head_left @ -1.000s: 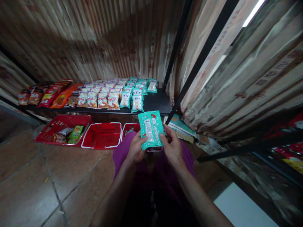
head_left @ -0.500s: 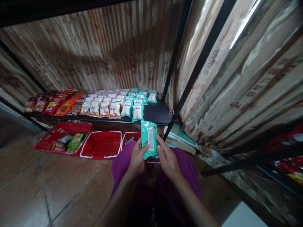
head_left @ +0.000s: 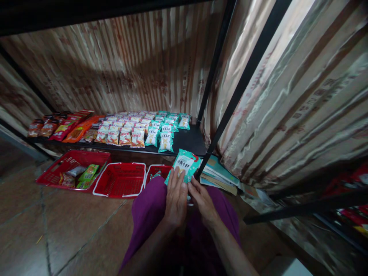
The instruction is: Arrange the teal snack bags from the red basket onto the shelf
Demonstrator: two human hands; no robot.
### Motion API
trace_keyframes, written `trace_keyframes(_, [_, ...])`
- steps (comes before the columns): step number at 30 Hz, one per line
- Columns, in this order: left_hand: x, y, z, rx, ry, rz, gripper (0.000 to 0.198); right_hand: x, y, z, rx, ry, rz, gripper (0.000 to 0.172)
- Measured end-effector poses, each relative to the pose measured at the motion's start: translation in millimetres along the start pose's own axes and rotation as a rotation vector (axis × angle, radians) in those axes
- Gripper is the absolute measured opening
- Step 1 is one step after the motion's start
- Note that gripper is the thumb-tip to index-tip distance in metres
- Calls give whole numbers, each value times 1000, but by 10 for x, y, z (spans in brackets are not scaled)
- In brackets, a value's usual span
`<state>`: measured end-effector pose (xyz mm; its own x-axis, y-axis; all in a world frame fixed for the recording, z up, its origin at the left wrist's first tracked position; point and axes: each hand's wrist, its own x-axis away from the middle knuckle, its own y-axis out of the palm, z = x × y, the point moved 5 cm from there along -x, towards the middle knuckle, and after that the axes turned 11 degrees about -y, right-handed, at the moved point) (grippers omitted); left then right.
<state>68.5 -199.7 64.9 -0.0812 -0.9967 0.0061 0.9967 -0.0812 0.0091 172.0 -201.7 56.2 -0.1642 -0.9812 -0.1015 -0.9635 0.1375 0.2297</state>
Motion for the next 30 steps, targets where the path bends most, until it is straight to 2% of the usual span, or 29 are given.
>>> trace_keyframes(5, [-121,93,-129,-192,-12,-28,43,-103,-157,192,-115,104,171,49])
trace_keyframes(9, [-330,42,-279,-251,-26,96,40,-245,-381,364,-138,104,318,50])
trace_keyframes(12, [-546,-3,-469,-182,-150,181,43,-396,-541,487,-113,99,372,52])
trace_keyframes(15, [-787,81,-644,-28,-243,116,47,-617,-652,579,-110,81,387,53])
trace_keyframes(19, [-1144,246,-781,121,-269,70,47,-977,-746,661,-102,71,429,60])
trace_keyframes(22, [-1464,353,-809,141,-233,61,46,-1269,-792,705,-70,25,436,68])
trace_keyframes(25, [-1809,422,-758,91,-156,100,43,-1593,-843,749,-16,-56,437,73])
trace_keyframes(30, [-2337,561,-570,-105,1,170,43,-2229,-891,761,153,-198,488,68])
